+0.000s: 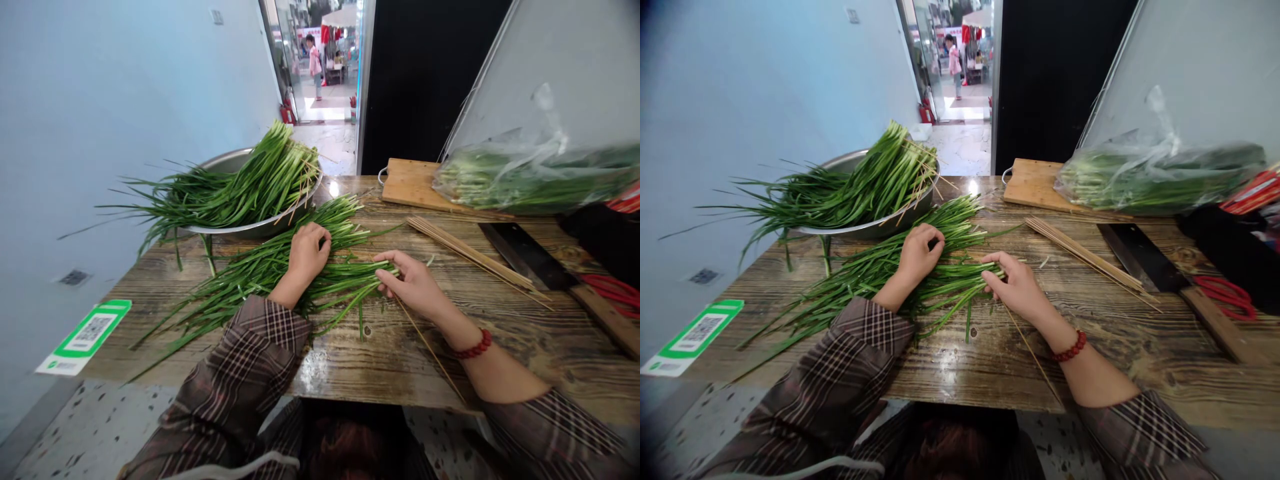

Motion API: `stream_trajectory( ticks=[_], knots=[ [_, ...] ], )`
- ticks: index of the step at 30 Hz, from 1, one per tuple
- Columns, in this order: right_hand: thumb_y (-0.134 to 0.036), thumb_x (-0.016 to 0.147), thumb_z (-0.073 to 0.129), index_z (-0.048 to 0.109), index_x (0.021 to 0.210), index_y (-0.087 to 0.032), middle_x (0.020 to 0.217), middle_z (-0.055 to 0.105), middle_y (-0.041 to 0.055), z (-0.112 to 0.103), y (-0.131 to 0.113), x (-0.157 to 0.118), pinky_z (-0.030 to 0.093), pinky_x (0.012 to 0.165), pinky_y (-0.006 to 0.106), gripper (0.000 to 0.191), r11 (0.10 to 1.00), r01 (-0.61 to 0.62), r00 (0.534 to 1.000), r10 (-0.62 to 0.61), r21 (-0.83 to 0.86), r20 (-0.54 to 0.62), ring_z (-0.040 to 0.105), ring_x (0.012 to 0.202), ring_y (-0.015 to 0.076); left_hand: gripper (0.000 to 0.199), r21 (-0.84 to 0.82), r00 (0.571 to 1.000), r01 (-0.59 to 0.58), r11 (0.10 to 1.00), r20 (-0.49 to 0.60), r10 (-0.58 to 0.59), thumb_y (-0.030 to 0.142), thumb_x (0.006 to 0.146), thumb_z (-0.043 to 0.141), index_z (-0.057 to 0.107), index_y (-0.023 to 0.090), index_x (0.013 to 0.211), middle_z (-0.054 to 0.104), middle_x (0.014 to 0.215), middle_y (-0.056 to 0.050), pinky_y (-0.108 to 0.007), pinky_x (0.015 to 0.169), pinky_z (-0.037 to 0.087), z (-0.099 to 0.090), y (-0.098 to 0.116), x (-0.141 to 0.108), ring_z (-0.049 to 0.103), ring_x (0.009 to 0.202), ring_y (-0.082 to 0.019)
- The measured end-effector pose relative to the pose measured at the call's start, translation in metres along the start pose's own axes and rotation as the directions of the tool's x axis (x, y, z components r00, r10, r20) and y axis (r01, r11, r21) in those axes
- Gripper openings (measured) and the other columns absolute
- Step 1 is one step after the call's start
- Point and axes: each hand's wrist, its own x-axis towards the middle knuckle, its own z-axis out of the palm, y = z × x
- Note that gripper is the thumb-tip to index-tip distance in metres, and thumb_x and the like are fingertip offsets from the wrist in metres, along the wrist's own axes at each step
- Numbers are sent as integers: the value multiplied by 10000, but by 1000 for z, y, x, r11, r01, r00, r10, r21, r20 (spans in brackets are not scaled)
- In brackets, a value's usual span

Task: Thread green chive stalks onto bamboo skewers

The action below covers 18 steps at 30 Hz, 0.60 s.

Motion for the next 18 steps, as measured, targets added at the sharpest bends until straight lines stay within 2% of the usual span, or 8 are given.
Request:
stream_trajectory(
  ticks=[2,5,7,13,18],
  knots=[
    [-349,826,593,587,1094,-181,640,661,-6,0,-1,0,483,469,227,316,1000,0,1000,0,-1,-3,600,466,115,73,-114,1000,6,993,14,-4,123,781,523,574,172,767,591,789,-29,-291,758,425,0,7,-2,541,775,-161],
    [-341,821,593,593,1090,-177,618,654,-11,0,-4,-1,476,465,223,315,1000,6,1000,-6,-5,-13,599,465,116,52,-315,994,56,947,106,-24,140,795,496,536,171,782,564,698,9,-245,646,407,2,20,-7,507,643,-120],
    [-336,816,596,597,1082,-177,615,651,-12,1,-6,-1,473,459,221,310,1000,4,1000,-4,-5,-17,600,464,117,34,-404,988,71,912,155,-8,144,786,509,526,167,769,547,673,20,-229,626,398,1,28,-10,498,627,-109],
    [-327,817,597,596,1089,-184,628,653,-11,1,-4,0,479,465,223,307,1000,7,1000,-7,-10,-15,612,480,123,39,-484,975,107,868,222,3,153,784,529,560,153,760,552,661,22,-211,604,391,-4,43,-13,496,618,-96],
    [-334,824,596,595,1090,-182,628,653,-9,0,-3,0,477,463,220,306,1000,10,1000,-10,-14,-8,599,469,117,141,-519,971,160,840,234,-40,141,771,559,626,138,895,613,678,15,-217,633,431,-5,49,-15,555,628,-103]
  ],
)
